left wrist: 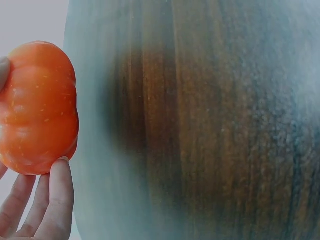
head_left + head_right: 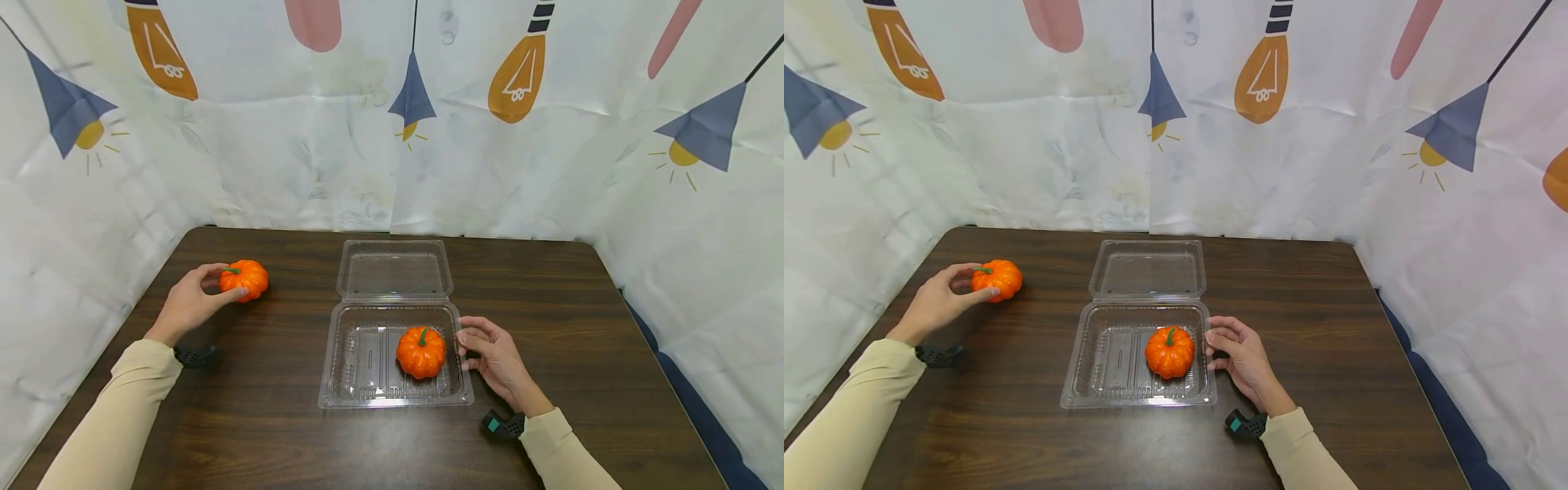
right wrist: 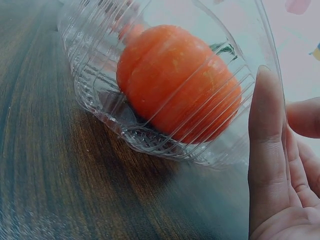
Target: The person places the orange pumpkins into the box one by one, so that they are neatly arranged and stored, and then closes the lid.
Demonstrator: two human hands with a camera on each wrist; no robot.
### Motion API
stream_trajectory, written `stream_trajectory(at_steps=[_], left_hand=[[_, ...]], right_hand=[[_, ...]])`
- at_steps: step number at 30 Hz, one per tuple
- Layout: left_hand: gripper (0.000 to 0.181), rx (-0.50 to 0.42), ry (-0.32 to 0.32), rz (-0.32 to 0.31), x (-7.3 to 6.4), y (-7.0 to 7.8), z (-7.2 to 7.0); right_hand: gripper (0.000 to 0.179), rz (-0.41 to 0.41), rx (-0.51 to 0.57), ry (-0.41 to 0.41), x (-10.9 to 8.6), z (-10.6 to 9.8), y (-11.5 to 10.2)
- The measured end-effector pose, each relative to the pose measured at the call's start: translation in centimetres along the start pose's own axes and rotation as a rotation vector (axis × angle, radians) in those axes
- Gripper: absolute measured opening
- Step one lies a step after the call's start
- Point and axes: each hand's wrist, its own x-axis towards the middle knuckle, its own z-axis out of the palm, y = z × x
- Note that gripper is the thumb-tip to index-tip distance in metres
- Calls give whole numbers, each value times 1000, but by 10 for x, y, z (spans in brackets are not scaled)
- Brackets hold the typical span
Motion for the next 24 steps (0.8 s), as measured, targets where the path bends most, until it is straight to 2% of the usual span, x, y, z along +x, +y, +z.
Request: stream_trajectory(at_steps=[24], left_hand=[[85,22,-5,32,-1,20,-3]], right_hand=[[24,9,-13,25,1,0,0]])
